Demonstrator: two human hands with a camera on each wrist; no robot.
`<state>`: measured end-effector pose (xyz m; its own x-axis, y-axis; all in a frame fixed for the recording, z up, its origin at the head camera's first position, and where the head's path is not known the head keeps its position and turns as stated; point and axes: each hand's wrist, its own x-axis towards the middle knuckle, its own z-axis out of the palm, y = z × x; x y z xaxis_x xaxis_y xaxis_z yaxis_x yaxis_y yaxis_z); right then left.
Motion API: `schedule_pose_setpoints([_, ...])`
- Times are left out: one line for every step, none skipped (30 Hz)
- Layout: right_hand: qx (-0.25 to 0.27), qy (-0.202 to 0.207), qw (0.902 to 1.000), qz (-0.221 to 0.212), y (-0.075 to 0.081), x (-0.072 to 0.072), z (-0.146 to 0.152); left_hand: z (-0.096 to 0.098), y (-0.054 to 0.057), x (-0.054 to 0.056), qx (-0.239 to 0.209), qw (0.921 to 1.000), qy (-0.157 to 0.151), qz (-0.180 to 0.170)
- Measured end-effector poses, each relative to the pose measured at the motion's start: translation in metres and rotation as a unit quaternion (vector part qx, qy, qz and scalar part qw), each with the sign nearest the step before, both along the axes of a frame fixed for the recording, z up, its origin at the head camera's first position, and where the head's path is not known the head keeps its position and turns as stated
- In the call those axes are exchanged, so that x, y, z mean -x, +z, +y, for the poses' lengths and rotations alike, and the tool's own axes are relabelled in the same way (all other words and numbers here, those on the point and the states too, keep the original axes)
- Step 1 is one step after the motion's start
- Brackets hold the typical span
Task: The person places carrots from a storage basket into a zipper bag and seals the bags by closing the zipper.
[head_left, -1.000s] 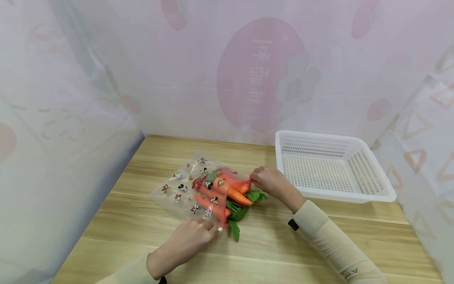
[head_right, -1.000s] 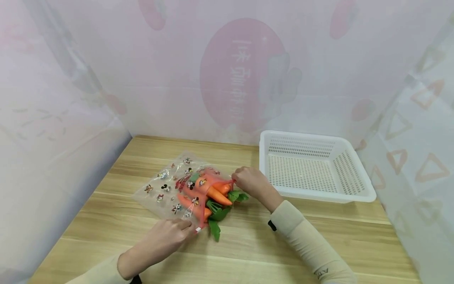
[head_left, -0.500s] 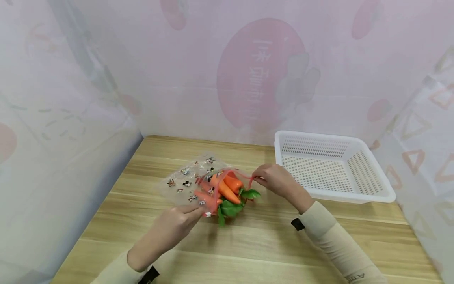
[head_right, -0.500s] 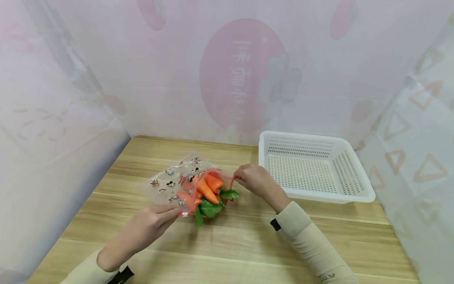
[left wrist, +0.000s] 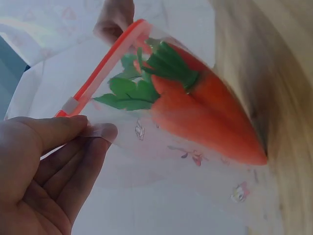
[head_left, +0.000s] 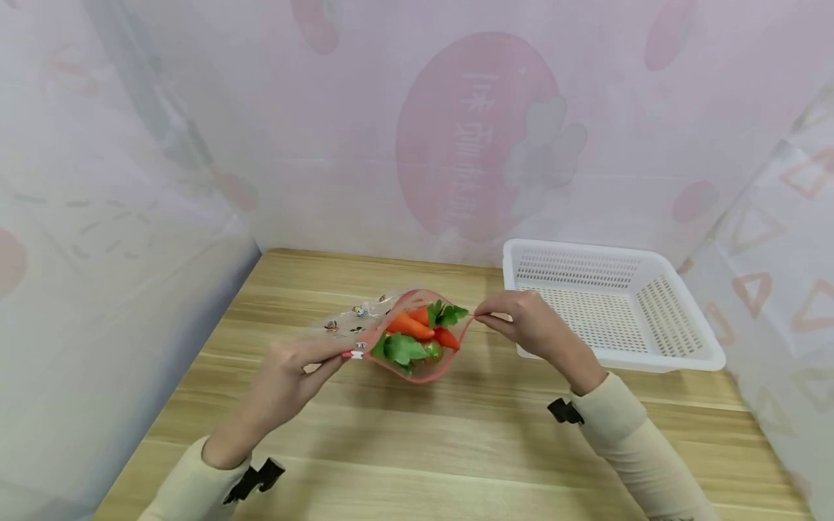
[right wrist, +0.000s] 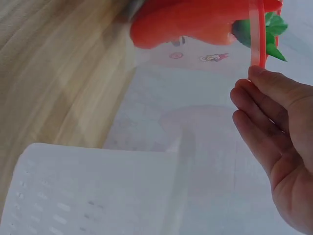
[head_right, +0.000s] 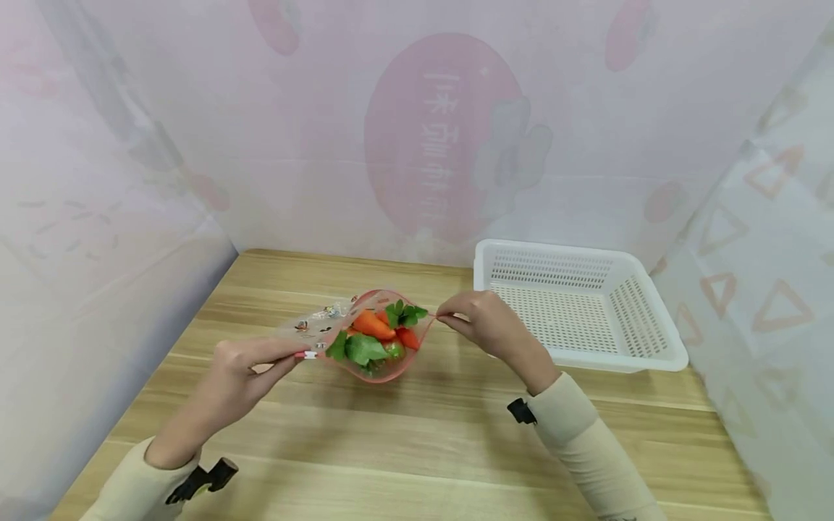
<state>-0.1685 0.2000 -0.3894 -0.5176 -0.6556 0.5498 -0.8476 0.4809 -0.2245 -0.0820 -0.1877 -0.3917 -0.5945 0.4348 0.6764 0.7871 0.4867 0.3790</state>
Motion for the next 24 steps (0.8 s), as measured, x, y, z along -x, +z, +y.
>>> schedule_pose_setpoints([0.009,0.004,0.9999,0.004,0.002,-0.001,0.001,-0.001,0.003,0.001,-0.003,1.0,0.003,-0.004])
schedule_pose_setpoints([0.019,0.008,0.9998,0.006,0.003,-0.001,0.002,-0.002,0.005,0.002,-0.008,0.9999,0.003,-0.006])
schedule_pose_setpoints([0.027,0.009,0.9996,0.008,0.005,-0.002,0.003,-0.003,0.007,0.003,-0.01,0.9999,0.007,-0.003])
schedule_pose_setpoints([0.035,0.009,0.9993,0.011,0.008,-0.003,0.004,-0.003,0.009,0.004,-0.012,0.9999,0.01,-0.003])
schedule_pose_setpoints([0.041,0.007,0.999,0.016,0.01,-0.003,0.006,-0.004,0.011,0.005,-0.014,0.9998,0.011,-0.005])
schedule_pose_setpoints([0.048,0.003,0.9987,0.02,0.012,-0.004,0.007,-0.005,0.013,0.006,-0.017,0.9998,0.012,-0.004])
schedule_pose_setpoints([0.056,0.0,0.9982,0.024,0.015,-0.005,0.008,-0.005,0.016,0.006,-0.022,0.9997,0.011,-0.004])
schedule_pose_setpoints([0.065,-0.002,0.9977,0.02,0.018,-0.006,0.009,-0.005,0.018,0.008,-0.027,0.9996,0.008,-0.005])
schedule_pose_setpoints([0.075,-0.006,0.9971,0.016,0.021,-0.007,0.01,-0.006,0.021,0.008,-0.03,0.9995,0.007,-0.005])
schedule_pose_setpoints([0.085,-0.009,0.9963,0.011,0.025,-0.007,0.011,-0.006,0.024,0.009,-0.036,0.9993,0.004,-0.006])
schedule_pose_setpoints([0.096,-0.01,0.9953,0.002,0.028,-0.008,0.012,-0.006,0.028,0.01,-0.04,0.9992,0.003,-0.008])
schedule_pose_setpoints([0.109,-0.011,0.994,-0.008,0.031,-0.009,0.013,-0.006,0.031,0.011,-0.045,0.999,0.001,-0.005])
schedule_pose_setpoints([0.124,-0.008,0.9921,-0.02,0.034,-0.009,0.014,-0.006,0.035,0.012,-0.049,0.9988,-0.001,-0.003])
schedule_pose_setpoints([0.138,-0.005,0.9898,-0.032,0.037,-0.01,0.015,-0.007,0.038,0.013,-0.054,0.9985,-0.002,0.001])
schedule_pose_setpoints([0.152,-0.002,0.9876,-0.037,0.04,-0.01,0.016,-0.006,0.041,0.015,-0.059,0.9982,-0.002,0.006])
schedule_pose_setpoints([0.166,0.002,0.9853,-0.043,0.042,-0.011,0.016,-0.006,0.044,0.016,-0.064,0.9979,-0.004,0.01])
schedule_pose_setpoints([0.178,0.007,0.9828,-0.048,0.044,-0.012,0.017,-0.006,0.047,0.018,-0.067,0.9976,-0.004,0.016])
schedule_pose_setpoints([0.189,0.01,0.9806,-0.051,0.047,-0.012,0.018,-0.006,0.049,0.02,-0.072,0.9972,-0.005,0.021])
schedule_pose_setpoints([0.199,0.013,0.9785,-0.054,0.049,-0.013,0.018,-0.006,0.051,0.021,-0.077,0.9967,-0.006,0.025])
schedule_pose_setpoints([0.206,0.014,0.9767,-0.058,0.051,-0.015,0.019,-0.006,0.053,0.022,-0.082,0.9962,-0.01,0.028])
schedule_pose_setpoints([0.212,0.012,0.9752,-0.063,0.053,-0.016,0.019,-0.005,0.055,0.022,-0.087,0.9956,-0.015,0.03])
schedule_pose_setpoints([0.218,0.009,0.9733,-0.07,0.055,-0.019,0.019,-0.005,0.057,0.023,-0.093,0.995,-0.021,0.029])
schedule_pose_setpoints([0.224,0.006,0.9717,-0.076,0.057,-0.021,0.02,-0.004,0.059,0.023,-0.098,0.9944,-0.027,0.03])
schedule_pose_setpoints([0.231,0.003,0.9692,-0.085,0.06,-0.024,0.02,-0.003,0.06,0.022,-0.104,0.9937,-0.033,0.027])
